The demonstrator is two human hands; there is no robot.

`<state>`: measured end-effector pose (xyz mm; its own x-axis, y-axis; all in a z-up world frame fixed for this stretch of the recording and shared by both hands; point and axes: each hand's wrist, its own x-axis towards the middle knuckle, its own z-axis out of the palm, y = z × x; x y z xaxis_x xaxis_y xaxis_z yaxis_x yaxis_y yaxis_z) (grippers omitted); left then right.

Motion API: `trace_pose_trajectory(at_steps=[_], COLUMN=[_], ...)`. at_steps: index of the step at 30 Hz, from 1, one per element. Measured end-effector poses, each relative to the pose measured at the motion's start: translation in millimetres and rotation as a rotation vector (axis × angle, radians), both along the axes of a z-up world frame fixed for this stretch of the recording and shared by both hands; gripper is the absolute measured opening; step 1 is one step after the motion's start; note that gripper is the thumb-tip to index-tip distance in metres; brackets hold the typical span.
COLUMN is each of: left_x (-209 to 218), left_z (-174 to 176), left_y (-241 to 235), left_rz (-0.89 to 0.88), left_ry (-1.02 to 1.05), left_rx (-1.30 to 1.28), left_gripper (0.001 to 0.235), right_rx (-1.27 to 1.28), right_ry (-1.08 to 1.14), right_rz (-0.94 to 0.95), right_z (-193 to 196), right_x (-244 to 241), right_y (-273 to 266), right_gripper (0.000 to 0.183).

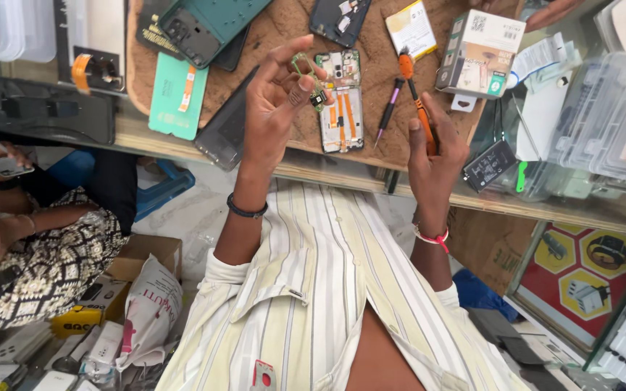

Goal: The person disassembles a smartphone, removes the motherboard, and uses a screwdriver to unscrew components from it. They then reattach the motherboard to the phone chassis and connect internal ribbon cables.

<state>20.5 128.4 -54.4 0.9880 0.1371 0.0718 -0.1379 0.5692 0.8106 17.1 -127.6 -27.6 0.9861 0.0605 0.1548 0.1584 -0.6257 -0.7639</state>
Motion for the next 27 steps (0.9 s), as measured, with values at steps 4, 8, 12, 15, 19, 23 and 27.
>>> trace_pose_trajectory(at_steps=[4,8,12,15,19,23,27], left_x=[17.8,30.3,28.3,29.3,33.8,33.8,36.5], left_z=[-12.1,-17.5,-29.0,-29.3,-21.8,-13.2,3.3], left_y=[0.6,6.1,7.3,3.3,-9.2,-30.8,-43.7], left_rz=[-0.056,-0.087,-0.096,-0.136,-0.123,-0.110,-0.144], left_ry=[0.098,0.166,0.150,0.246,0.273,0.241,0.178], left_rx=[0.026,0.161,0.318,0.253,0.279,0.276,0.388], left_gripper=[0.047,0.045,0.043,0.043,0.038,0.034,0.029], right_rx=[-0.089,-0.191,-0.197,-0.319,-0.326,0.103,0.458], right_ry=[0.020,-0.072,-0.022,-0.102,-0.217,0.191,0.375], right_rz=[-0.098,-0.039,-0.049,-0.038,-0.011,0.068,0.166], right_z=[-11.1,-18.4,-22.0,-15.5,-5.4,-5.6,-15.5], right_x=[16.3,33.9,39.3,37.3,36.8,36.3,35.0], right_y=[-7.3,-7.4,-8.7,-4.0,6.8,15.1,36.7], right_gripper=[0.029,0.024,0.019,0.020,0.023,0.024,0.034])
